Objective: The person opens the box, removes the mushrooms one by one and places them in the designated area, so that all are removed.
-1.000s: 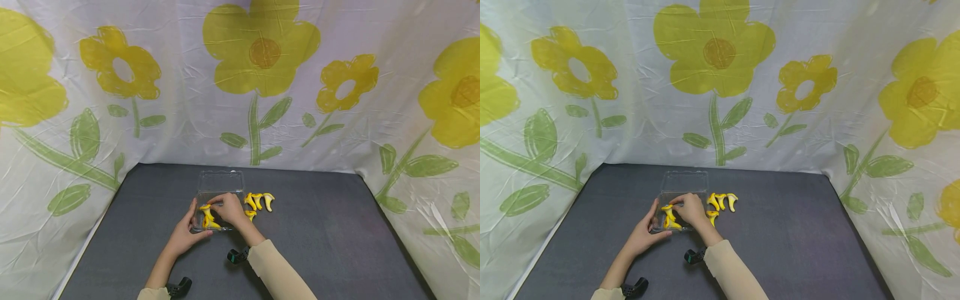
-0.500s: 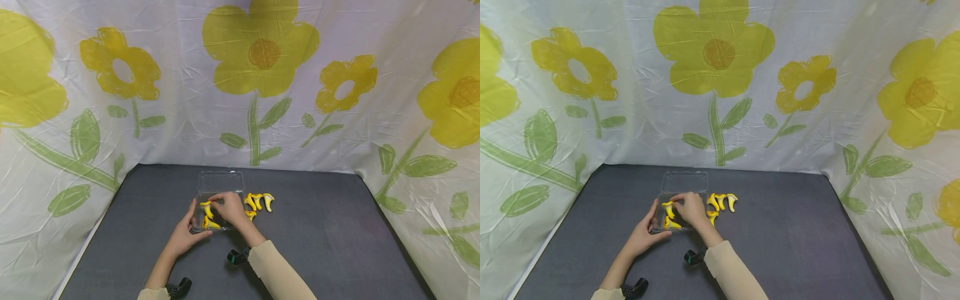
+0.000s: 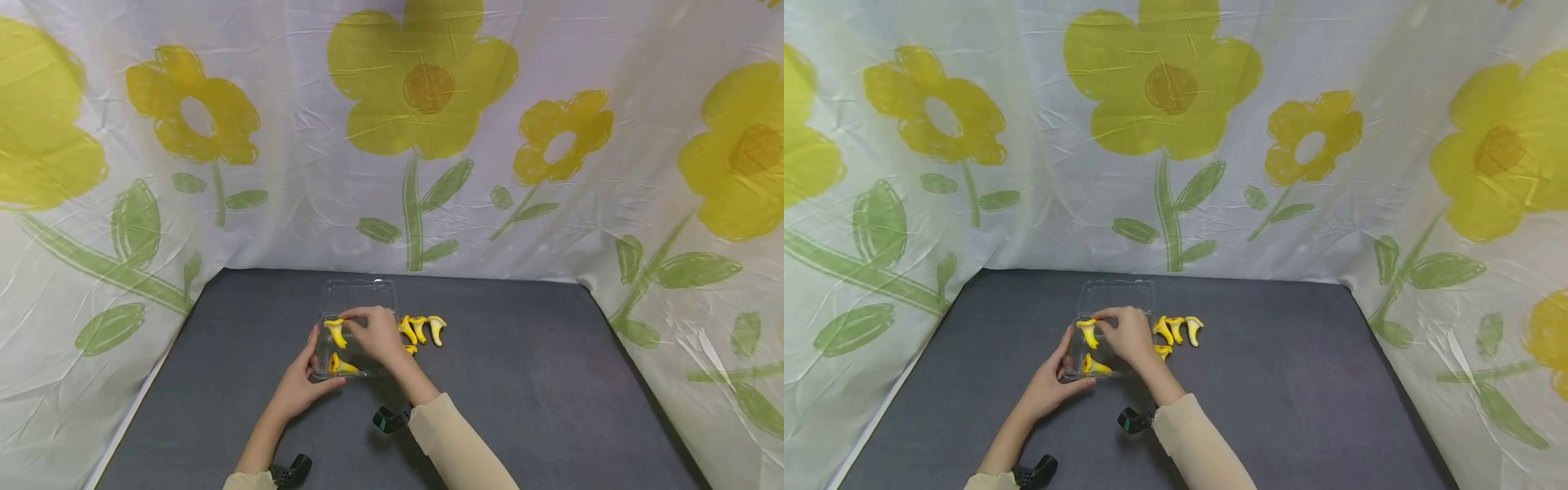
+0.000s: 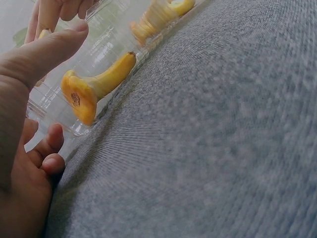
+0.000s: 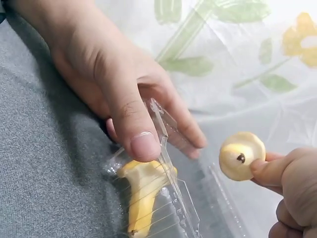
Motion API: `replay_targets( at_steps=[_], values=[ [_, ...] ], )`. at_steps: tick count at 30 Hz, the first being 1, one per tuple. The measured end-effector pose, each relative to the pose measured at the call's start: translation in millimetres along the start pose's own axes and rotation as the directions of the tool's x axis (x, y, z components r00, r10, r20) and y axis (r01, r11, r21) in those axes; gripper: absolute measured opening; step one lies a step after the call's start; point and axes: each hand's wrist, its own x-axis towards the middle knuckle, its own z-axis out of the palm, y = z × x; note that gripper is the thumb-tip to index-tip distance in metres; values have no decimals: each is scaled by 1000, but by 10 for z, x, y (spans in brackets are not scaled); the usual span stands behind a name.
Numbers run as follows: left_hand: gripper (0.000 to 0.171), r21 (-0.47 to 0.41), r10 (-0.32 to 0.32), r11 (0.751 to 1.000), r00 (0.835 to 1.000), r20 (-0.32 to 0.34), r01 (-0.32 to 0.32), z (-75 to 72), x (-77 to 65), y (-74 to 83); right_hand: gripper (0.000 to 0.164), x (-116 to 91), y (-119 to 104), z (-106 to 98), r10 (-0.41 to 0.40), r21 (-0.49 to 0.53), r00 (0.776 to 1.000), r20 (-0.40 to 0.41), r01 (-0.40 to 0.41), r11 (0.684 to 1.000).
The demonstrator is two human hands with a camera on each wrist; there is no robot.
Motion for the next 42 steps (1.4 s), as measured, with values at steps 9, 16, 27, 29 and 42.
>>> replay_targets(
  at_steps=[9, 16, 27, 29, 42],
  values=[
    [124, -5, 0, 1000, 1000, 0, 0, -2, -3, 8, 15, -111, 108, -68, 13, -5, 999, -35, -13, 1000],
    [125, 6, 14, 1000, 1000, -12, -14, 6, 1, 10, 14, -234, 198, -201, 9, 2, 996, -87, -8, 1000],
    [125, 30, 7, 1000, 1000, -20, -6, -2, -4, -11, 14, -386, 351, -392, 38, 22, 983, -182, -34, 999],
    [126, 35, 5, 999, 1000, -23, -4, -1, -5, -10, 14, -410, 376, -433, 33, 21, 978, -205, -29, 999],
    [125, 17, -3, 1000, 1000, -20, 4, 0, -11, 13, 13, -571, 605, -686, 86, 12, 942, -324, -87, 996]
  ],
)
